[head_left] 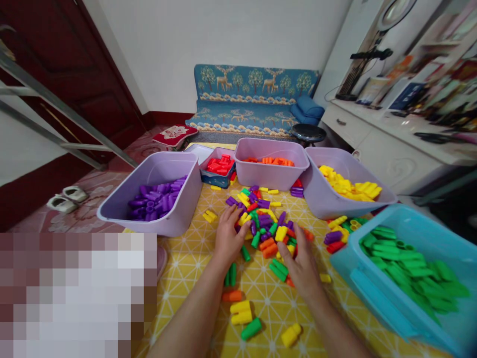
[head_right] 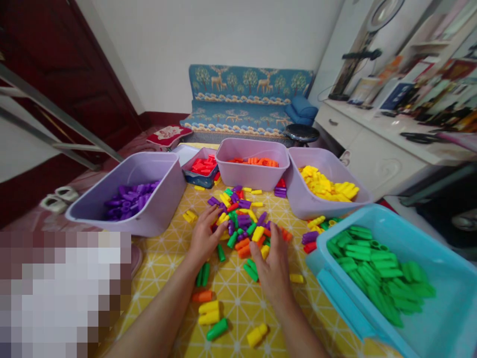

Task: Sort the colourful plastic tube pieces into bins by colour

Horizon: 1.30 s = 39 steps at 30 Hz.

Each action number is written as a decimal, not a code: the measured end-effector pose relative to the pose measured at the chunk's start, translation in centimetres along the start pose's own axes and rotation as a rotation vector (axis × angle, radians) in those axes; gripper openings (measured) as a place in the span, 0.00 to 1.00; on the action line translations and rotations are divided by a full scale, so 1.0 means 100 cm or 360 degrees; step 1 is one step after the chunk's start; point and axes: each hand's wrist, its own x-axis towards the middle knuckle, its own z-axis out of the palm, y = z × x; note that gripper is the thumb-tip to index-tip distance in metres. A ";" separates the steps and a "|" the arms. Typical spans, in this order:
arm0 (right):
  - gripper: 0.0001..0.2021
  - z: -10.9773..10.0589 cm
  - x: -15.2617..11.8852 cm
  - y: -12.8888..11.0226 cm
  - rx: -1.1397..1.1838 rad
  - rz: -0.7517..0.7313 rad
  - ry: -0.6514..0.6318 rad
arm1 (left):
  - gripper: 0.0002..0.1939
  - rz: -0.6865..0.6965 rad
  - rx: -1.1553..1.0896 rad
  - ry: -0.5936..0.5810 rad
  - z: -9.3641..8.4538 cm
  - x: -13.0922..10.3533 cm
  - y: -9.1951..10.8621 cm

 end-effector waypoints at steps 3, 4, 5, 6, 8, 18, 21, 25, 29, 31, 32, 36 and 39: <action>0.30 -0.001 0.021 -0.010 0.0124 -0.0079 -0.0087 | 0.19 -0.0039 -0.0050 0.0010 0.000 -0.001 -0.003; 0.29 -0.003 0.026 -0.010 0.0046 -0.0134 0.0011 | 0.18 -0.0047 -0.0067 0.0016 -0.001 -0.001 -0.003; 0.29 -0.005 0.029 -0.008 -0.0072 -0.0184 0.0157 | 0.18 -0.0051 -0.0082 0.0022 -0.001 -0.001 -0.003; 0.29 -0.007 0.031 -0.004 -0.0197 -0.0218 0.0317 | 0.18 -0.0052 -0.0093 0.0027 -0.001 -0.001 -0.003; 0.31 -0.011 0.035 0.008 -0.0386 -0.0228 0.0560 | 0.17 -0.0050 -0.0105 0.0033 -0.001 -0.002 -0.003; 0.32 -0.008 0.033 0.018 -0.0154 -0.0057 0.0221 | 0.17 -0.0051 -0.0117 0.0033 0.001 -0.002 -0.007; 0.25 -0.015 0.020 0.003 -0.0246 -0.0330 0.0179 | 0.17 -0.0042 -0.0127 0.0035 0.002 -0.002 -0.009; 0.16 -0.037 0.009 -0.017 -0.0396 -0.0684 0.0156 | 0.17 -0.0040 -0.0132 0.0034 0.001 -0.001 -0.007; 0.13 -0.060 0.006 -0.032 -0.0538 -0.0778 0.0253 | 0.17 -0.0035 -0.0120 0.0022 -0.001 0.000 -0.004; 0.13 -0.073 0.006 -0.034 -0.0659 -0.0750 0.0324 | 0.17 -0.0025 -0.0114 0.0017 0.000 0.000 -0.005; 0.14 -0.081 0.005 -0.033 -0.0733 -0.0720 0.0366 | 0.17 -0.0023 -0.0111 0.0015 0.000 0.000 -0.006; 0.25 -0.113 -0.002 -0.017 -0.1052 -0.0573 0.0470 | 0.19 -0.0005 -0.0044 0.0005 -0.005 -0.002 -0.005; 0.31 -0.131 -0.010 0.001 -0.1279 -0.0401 0.0389 | 0.21 0.0101 0.0136 -0.0018 -0.013 0.000 0.013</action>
